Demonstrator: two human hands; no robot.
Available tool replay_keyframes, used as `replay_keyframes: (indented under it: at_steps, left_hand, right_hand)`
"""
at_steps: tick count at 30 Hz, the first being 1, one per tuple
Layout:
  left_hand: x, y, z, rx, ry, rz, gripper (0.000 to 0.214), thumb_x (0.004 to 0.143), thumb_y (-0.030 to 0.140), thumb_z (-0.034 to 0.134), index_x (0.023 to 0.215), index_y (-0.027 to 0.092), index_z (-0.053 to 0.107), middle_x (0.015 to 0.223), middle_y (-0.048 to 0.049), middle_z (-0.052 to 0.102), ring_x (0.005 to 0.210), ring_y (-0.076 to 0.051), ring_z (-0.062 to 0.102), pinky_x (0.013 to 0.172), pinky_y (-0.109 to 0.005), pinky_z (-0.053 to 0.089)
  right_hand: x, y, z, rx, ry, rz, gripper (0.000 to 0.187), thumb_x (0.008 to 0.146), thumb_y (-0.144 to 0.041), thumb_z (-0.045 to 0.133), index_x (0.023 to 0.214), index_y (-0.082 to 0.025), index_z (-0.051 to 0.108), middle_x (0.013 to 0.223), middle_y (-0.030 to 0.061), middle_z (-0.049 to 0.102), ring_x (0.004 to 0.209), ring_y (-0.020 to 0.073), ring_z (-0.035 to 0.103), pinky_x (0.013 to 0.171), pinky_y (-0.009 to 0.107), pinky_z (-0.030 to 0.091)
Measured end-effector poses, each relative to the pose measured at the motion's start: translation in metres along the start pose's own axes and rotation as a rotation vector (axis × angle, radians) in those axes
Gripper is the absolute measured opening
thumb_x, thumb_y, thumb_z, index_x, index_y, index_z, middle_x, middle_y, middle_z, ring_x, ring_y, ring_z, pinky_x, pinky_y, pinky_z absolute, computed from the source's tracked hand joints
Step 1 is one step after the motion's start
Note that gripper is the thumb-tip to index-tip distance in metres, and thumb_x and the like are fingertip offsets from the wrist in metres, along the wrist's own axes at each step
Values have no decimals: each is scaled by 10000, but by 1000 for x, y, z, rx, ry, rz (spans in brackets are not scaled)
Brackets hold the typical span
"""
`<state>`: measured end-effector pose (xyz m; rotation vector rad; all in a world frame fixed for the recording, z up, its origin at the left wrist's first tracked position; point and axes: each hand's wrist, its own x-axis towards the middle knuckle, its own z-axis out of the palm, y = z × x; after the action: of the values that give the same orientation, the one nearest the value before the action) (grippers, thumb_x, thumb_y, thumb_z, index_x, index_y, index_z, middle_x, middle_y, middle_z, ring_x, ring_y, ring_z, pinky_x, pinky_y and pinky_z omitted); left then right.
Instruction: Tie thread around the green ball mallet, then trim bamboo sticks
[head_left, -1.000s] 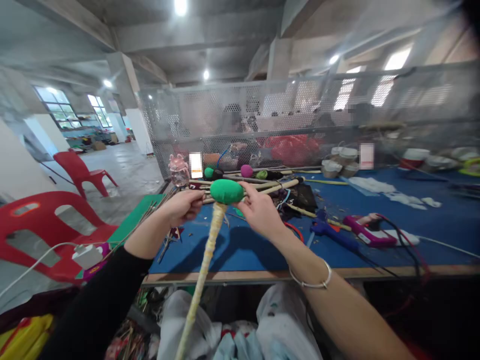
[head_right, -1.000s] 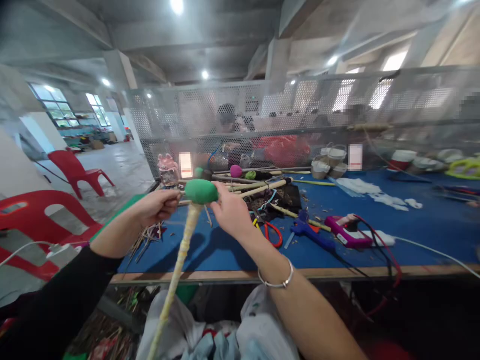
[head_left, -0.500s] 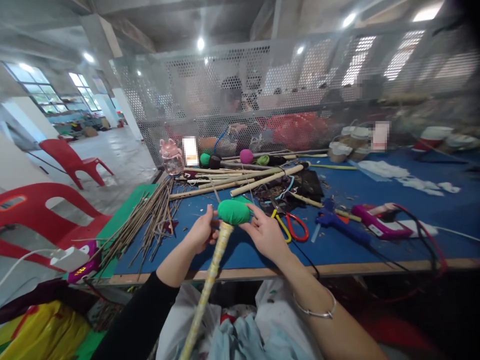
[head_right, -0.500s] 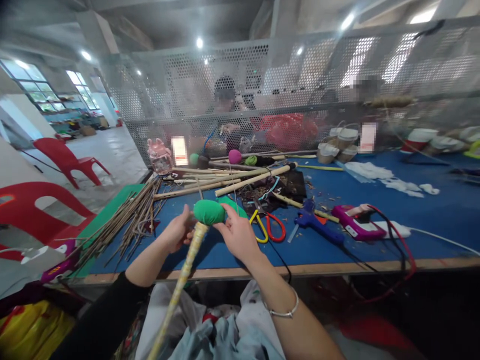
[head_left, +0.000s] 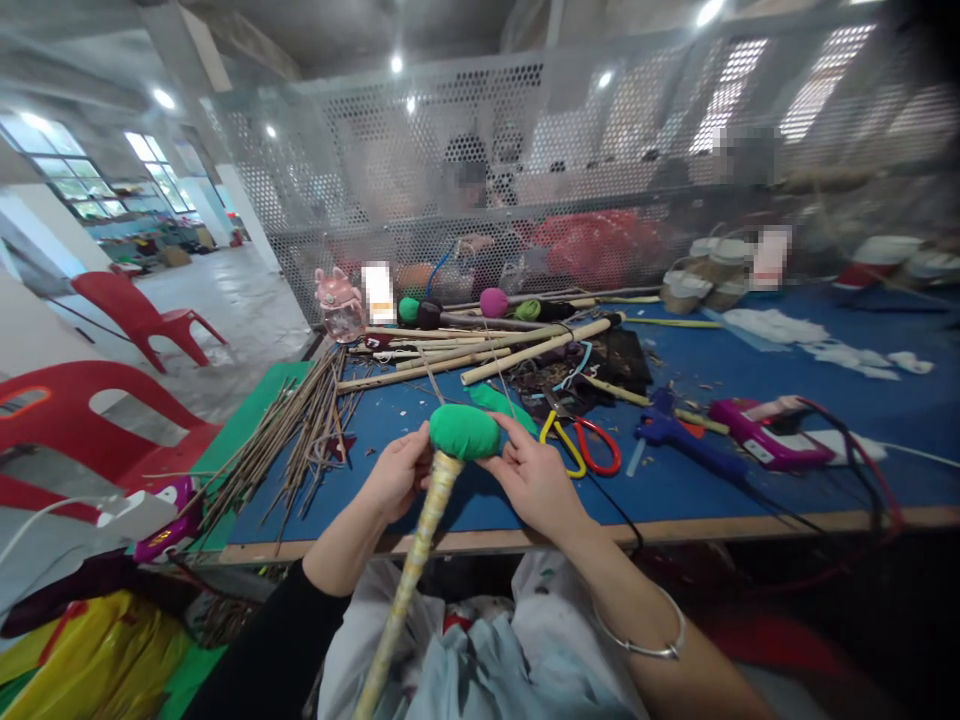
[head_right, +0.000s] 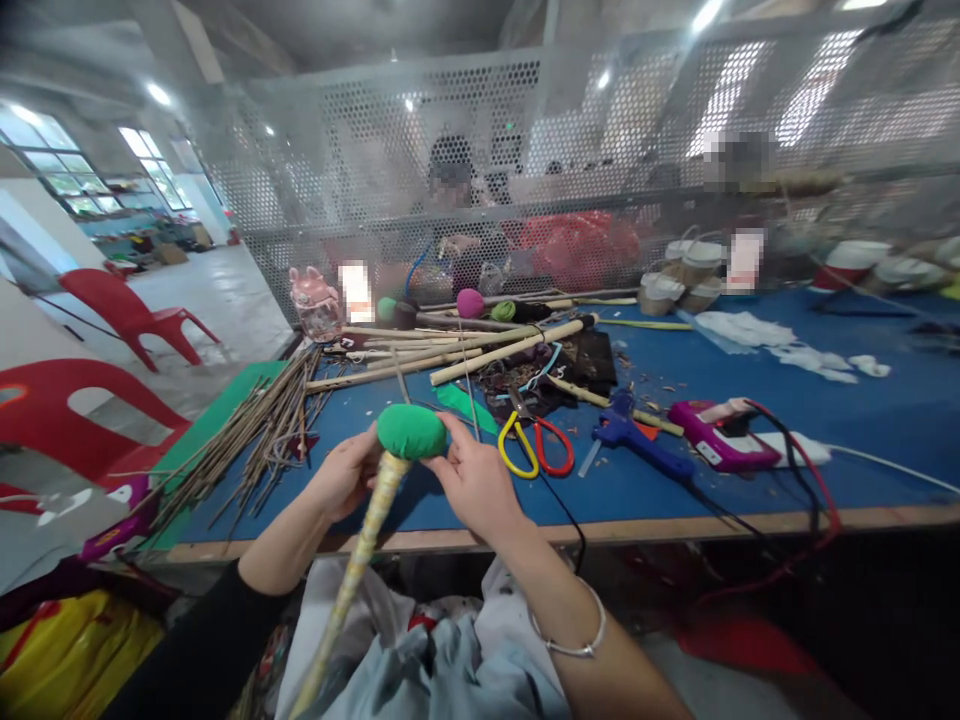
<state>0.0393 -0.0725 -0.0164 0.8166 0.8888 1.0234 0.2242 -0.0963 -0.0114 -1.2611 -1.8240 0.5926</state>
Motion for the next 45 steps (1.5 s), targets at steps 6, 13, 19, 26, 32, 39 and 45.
replay_keyframes:
  at_steps: [6,13,19,26,32,39,45]
  left_hand:
    - [-21,-9,5,-67,13,23,373,559,368,772,654,172,469,601,35,550,552,-90,553,554,-205,460]
    - [-22,-6,2,-97,157,16,375,584,399,747,693,162,478,631,-21,639,456,-88,560,469,-195,478]
    - [-23,-9,-1,-118,140,7,299,630,357,722,707,148,522,644,-49,658,469,-98,574,445,-187,486]
    - [-48,-11,10,-73,-134,-179,427,526,370,789,764,153,508,615,-16,612,512,-130,593,416,-200,469]
    - [-34,-26,31,65,35,-130,468,551,352,777,627,177,349,559,22,586,463,-94,559,439,-191,451]
    - [-30,15,-8,-80,131,13,254,717,332,650,770,119,522,649,-64,646,450,-87,562,395,-155,443]
    - [-41,8,1,-326,138,12,105,777,208,568,825,122,532,712,-61,615,563,-122,601,372,-148,450]
  right_hand:
    - [-3,-3,6,55,-38,49,439,794,-326,523,1199,-185,430,506,-79,352,456,124,401,472,230,299]
    - [-13,-8,5,50,-100,34,226,856,-339,429,754,-208,582,576,-16,525,532,134,473,538,246,355]
    - [-20,-5,5,30,-161,-6,263,850,-307,436,727,-189,636,632,2,605,578,142,521,558,239,374]
    - [53,29,-19,-377,-385,-208,246,835,-318,482,793,-193,690,753,13,684,705,144,590,595,209,345]
    - [82,-61,-32,-752,-359,-646,229,830,-263,474,739,-163,659,754,64,681,696,169,587,518,242,256]
    - [18,-57,-45,-369,-219,-429,212,847,-231,477,730,-160,639,679,17,658,607,110,565,566,208,337]
    - [12,9,-8,25,-120,-50,271,823,-315,487,690,-143,648,568,-20,579,540,97,505,530,187,375]
